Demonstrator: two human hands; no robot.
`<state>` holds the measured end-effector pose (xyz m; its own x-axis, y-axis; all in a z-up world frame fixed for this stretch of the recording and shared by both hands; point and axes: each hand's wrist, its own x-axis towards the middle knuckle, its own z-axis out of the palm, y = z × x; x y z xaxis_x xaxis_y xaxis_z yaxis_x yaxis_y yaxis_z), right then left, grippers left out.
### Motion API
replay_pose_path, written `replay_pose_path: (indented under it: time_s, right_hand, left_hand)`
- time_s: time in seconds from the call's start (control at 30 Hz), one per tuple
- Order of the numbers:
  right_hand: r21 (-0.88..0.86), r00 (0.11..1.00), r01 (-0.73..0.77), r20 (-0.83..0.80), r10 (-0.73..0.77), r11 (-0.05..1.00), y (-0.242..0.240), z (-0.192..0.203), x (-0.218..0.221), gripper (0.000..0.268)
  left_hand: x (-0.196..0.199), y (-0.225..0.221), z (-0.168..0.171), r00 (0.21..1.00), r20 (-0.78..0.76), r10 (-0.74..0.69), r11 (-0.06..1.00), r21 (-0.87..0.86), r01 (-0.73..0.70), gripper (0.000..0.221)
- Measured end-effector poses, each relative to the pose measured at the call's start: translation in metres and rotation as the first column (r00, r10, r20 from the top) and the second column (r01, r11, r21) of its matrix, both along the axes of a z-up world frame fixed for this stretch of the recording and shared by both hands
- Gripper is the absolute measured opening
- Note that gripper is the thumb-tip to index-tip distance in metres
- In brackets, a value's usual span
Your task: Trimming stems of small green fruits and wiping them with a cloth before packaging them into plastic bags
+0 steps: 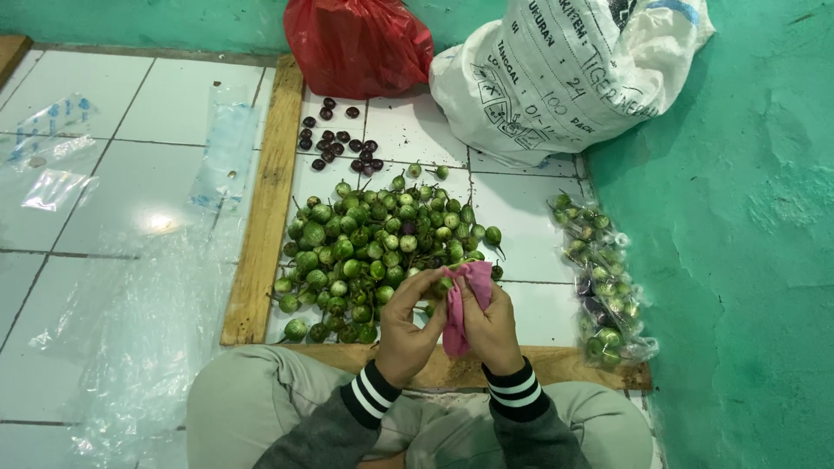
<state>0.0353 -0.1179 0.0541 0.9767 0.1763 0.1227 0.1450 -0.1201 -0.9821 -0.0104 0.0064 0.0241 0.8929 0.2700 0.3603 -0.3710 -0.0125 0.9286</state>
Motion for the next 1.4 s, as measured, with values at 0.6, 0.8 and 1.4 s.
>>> replay_pose_path:
  time_s: [0.6, 0.8, 1.4]
  right_hand:
    - [-0.05, 0.994, 0.103, -0.022, -0.104, 0.993, -0.001, -0.023, -0.001, 0.028]
    - [0.084, 0.993, 0.113, 0.012, -0.115, 0.99, 0.0, 0.003, -0.004, 0.027]
    - [0.018, 0.977, -0.073, 0.204, 0.068, 0.997, -0.01, -0.015, 0.007, 0.012]
  left_hand:
    - [-0.003, -0.003, 0.001, 0.998, -0.043, 0.044, 0.998, 0.049, -0.042, 0.035]
    - [0.012, -0.001, -0.031, 0.947, -0.287, -0.145, 0.793, -0.606, -0.062, 0.031]
    - [0.015, 0.018, -0.056, 0.766, -0.231, -0.6, 0.464, -0.88, 0.098, 0.016]
